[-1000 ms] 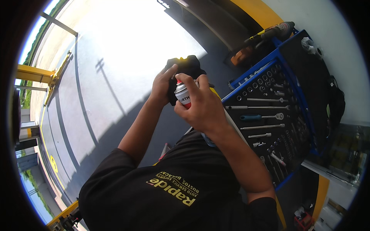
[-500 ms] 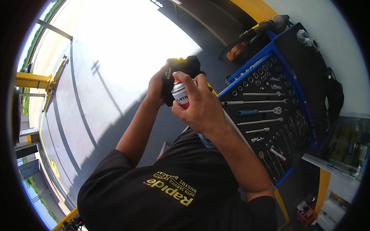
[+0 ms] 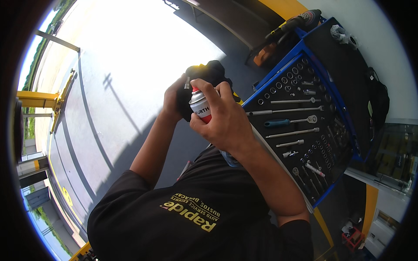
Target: The person cleans metal sockets from a tool drawer using a black cloth and a spray lubricant. They repeatedly pick up sockets, spray them, wipe them, and return them to the drawer.
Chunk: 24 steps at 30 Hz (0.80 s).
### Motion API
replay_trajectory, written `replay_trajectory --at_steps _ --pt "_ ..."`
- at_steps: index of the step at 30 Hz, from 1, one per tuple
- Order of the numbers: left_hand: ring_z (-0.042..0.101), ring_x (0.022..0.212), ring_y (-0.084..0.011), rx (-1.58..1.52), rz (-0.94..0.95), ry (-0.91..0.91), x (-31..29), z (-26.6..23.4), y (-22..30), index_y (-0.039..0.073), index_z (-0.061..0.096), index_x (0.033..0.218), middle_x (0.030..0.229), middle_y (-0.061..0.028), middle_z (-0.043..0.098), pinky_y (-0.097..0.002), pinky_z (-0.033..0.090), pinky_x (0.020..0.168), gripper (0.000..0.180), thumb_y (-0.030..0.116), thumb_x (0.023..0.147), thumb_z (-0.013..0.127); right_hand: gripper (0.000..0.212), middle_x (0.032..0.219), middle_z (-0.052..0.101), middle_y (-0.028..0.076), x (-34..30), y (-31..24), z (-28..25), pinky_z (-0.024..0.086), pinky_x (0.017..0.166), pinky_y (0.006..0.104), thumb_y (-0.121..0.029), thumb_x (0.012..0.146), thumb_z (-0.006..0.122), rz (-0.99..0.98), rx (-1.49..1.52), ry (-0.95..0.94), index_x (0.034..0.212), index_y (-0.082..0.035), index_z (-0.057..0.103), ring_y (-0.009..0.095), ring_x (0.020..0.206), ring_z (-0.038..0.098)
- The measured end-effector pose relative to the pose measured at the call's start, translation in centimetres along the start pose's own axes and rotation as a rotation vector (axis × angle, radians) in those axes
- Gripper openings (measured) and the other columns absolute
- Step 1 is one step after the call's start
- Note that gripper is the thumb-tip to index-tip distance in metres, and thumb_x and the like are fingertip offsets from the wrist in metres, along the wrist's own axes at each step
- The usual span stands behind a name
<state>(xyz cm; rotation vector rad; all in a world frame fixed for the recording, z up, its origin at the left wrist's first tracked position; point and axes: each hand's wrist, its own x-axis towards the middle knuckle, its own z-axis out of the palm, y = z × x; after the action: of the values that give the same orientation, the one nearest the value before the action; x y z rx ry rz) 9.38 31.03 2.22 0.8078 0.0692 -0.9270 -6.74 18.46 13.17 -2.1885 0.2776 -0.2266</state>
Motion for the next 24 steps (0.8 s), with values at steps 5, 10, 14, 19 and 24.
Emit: replay_trajectory --at_steps 5,10,14,19,24 --pt "0.072 0.11 -0.0224 0.04 0.017 -0.049 0.3 -0.4 -0.1 -0.002 0.058 0.144 0.125 -0.014 0.071 -0.0381 0.061 0.097 0.047 0.036 0.117 0.046 0.069 0.117 0.056 0.017 0.0 0.2 -0.2 0.058 0.088 0.0467 -0.02 0.088 0.076 0.011 0.013 0.003 0.152 -0.02 0.051 0.034 0.099 0.067" --pt "0.07 0.118 -0.0236 0.127 0.084 -0.1 0.2 -0.6 0.1 -0.001 0.054 0.151 0.134 -0.0142 0.068 -0.0396 0.059 0.102 0.05 0.036 0.117 0.045 0.069 0.116 0.056 0.017 0.0 0.0 -0.5 0.057 0.09 0.0465 -0.02 0.088 0.076 0.029 0.011 -0.014 0.152 -0.02 0.051 0.034 0.099 0.067" --pt "0.069 0.12 -0.0234 0.11 0.107 -0.126 0.0 0.0 0.3 0.0 0.054 0.152 0.136 -0.0142 0.067 -0.0392 0.058 0.104 0.05 0.035 0.117 0.046 0.07 0.117 0.056 0.017 -0.1 0.0 -0.5 0.057 0.091 0.0471 -0.021 0.088 0.076 0.047 -0.007 -0.027 0.153 -0.02 0.05 0.034 0.1 0.067" --pt "0.07 0.116 -0.0228 0.117 0.107 -0.058 -0.2 0.5 0.2 0.0 0.054 0.151 0.133 -0.0143 0.068 -0.0392 0.06 0.101 0.048 0.033 0.118 0.044 0.071 0.117 0.056 0.018 -0.1 0.2 -0.6 0.059 0.089 0.0484 -0.023 0.088 0.076 0.003 0.005 0.007 0.154 -0.021 0.049 0.036 0.099 0.068" --pt "0.074 0.103 -0.0214 0.122 0.053 0.099 0.9 -1.3 -0.7 -0.002 0.058 0.144 0.12 -0.0139 0.072 -0.0387 0.063 0.092 0.045 0.033 0.118 0.046 0.07 0.117 0.057 0.018 -0.2 0.4 -0.6 0.058 0.09 0.0465 -0.021 0.088 0.076 0.024 0.004 0.018 0.153 -0.02 0.051 0.034 0.098 0.068"
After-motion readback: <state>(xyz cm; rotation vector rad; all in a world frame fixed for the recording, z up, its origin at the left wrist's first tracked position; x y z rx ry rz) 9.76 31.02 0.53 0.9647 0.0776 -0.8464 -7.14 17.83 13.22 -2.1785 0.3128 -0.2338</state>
